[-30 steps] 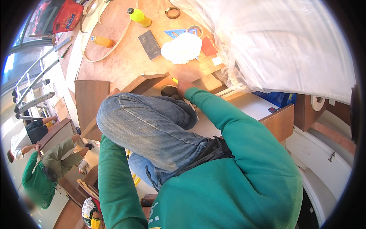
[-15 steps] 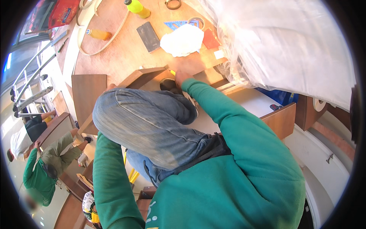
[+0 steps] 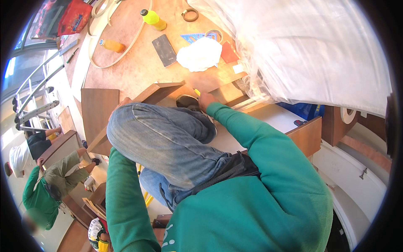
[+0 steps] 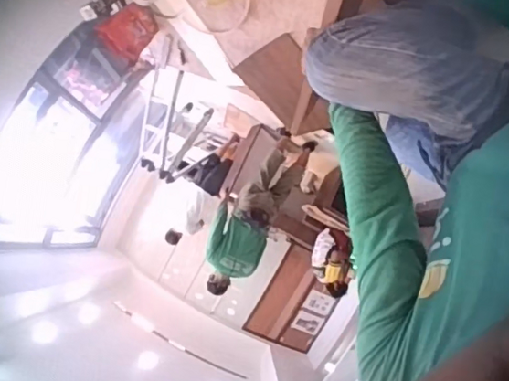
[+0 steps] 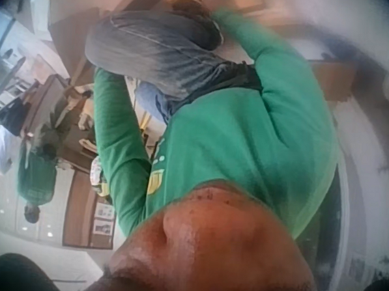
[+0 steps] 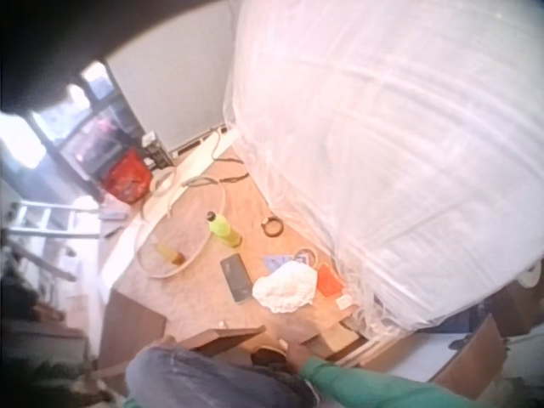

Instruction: The person wipes a wooden cabinet door with a cloth, then uses a utility knife to trim the edges. They sand the edges with a sanding block and continue wiping the surface. The person works on the door while sitting on the floor.

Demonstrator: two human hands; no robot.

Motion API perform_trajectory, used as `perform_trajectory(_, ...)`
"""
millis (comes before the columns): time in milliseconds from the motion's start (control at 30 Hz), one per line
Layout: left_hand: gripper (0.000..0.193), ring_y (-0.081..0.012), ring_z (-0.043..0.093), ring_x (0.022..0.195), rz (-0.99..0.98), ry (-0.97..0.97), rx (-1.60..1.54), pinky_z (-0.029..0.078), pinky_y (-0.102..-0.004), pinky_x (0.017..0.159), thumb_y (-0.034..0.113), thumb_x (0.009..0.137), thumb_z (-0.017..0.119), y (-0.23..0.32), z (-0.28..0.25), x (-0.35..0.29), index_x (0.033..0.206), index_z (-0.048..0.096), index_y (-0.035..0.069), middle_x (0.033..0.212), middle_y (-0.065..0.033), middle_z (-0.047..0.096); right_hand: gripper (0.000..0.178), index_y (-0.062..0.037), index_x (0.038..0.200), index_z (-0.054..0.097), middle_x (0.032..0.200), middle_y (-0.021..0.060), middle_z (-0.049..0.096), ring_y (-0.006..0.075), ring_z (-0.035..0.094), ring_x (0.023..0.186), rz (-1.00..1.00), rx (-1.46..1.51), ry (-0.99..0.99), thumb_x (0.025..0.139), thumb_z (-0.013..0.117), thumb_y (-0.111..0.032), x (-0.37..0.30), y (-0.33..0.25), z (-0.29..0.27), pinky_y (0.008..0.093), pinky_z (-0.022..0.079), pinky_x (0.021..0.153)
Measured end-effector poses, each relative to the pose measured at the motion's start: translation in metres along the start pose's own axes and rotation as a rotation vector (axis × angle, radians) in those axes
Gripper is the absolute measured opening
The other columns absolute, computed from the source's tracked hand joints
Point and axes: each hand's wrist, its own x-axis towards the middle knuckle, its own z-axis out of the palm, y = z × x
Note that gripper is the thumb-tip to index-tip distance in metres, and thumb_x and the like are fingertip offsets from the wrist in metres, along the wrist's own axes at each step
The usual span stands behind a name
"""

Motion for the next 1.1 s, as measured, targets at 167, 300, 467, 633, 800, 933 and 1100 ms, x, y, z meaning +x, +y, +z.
perform_trajectory(167,0.028,-0.0365,0.069,0.091,0.070,0.045,0.019,0.054,-0.0473,0.080,0.035,0.091,0.075,-0.002,0.006,0.001,0.091,0.062,0.011,0.090,-0.0133,0.069,0.036,0.0025,0.129,0.057,0.113,0.0363,0.073,0.0540,0.071,0.109,-0.091,-0.030,-0.027,0.106,0.054,-0.025,0.047,-0.006,0.014,0.0591,0.056,0.095)
perform_trajectory(300,0.028,-0.0363,0.069,0.090,0.043,0.053,-0.041,0.054,-0.0477,0.079,0.035,0.091,0.075,0.019,-0.011,-0.006,0.091,0.061,0.011,0.088,-0.0133,0.068,0.036,0.0028,0.135,0.056,0.128,0.0339,0.071,0.0496,0.069,0.122,-0.013,-0.078,-0.121,0.106,0.052,-0.018,0.033,-0.037,-0.010,0.0554,0.055,0.103)
perform_trajectory(467,0.027,-0.0360,0.069,0.088,0.100,0.057,-0.025,0.054,-0.0481,0.078,0.034,0.091,0.075,-0.013,0.015,0.001,0.091,0.061,0.011,0.087,-0.0133,0.067,0.037,0.0020,0.138,0.057,0.134,0.0318,0.070,0.0469,0.068,0.127,0.009,-0.106,-0.163,0.107,0.052,-0.017,0.028,-0.039,-0.014,0.0538,0.054,0.107)
perform_trajectory(633,0.027,-0.0361,0.069,0.088,0.088,0.058,-0.025,0.054,-0.0483,0.078,0.034,0.091,0.075,-0.007,0.013,0.001,0.090,0.061,0.011,0.086,-0.0132,0.067,0.037,0.0002,0.137,0.061,0.134,0.0294,0.071,0.0459,0.069,0.125,-0.010,-0.151,-0.169,0.106,0.057,-0.019,0.032,-0.028,-0.006,0.0536,0.055,0.105)
perform_trajectory(800,0.027,-0.0362,0.069,0.088,0.087,0.072,-0.034,0.054,-0.0485,0.078,0.034,0.091,0.075,0.000,0.010,-0.002,0.090,0.061,0.011,0.086,-0.0132,0.067,0.034,-0.0032,0.132,0.068,0.134,0.0232,0.073,0.0451,0.071,0.123,0.039,-0.136,-0.144,0.103,0.063,-0.020,0.027,-0.011,0.000,0.0530,0.057,0.103)
perform_trajectory(933,0.027,-0.0362,0.069,0.088,0.086,0.082,-0.031,0.054,-0.0487,0.078,0.033,0.091,0.075,0.000,0.003,-0.008,0.090,0.061,0.011,0.086,-0.0131,0.067,0.038,0.0025,0.127,0.065,0.119,0.0332,0.074,0.0477,0.073,0.114,0.011,-0.131,-0.081,0.100,0.063,-0.025,0.002,-0.015,-0.003,0.0547,0.059,0.097)
perform_trajectory(1100,0.026,-0.0366,0.068,0.088,0.094,0.108,-0.028,0.054,-0.0488,0.078,0.032,0.092,0.075,0.003,0.007,-0.004,0.090,0.061,0.010,0.085,-0.0133,0.067,0.038,0.0053,0.129,0.060,0.118,0.0342,0.073,0.0487,0.072,0.113,0.009,-0.047,-0.038,0.104,0.058,-0.022,0.001,-0.009,-0.013,0.0559,0.058,0.097)
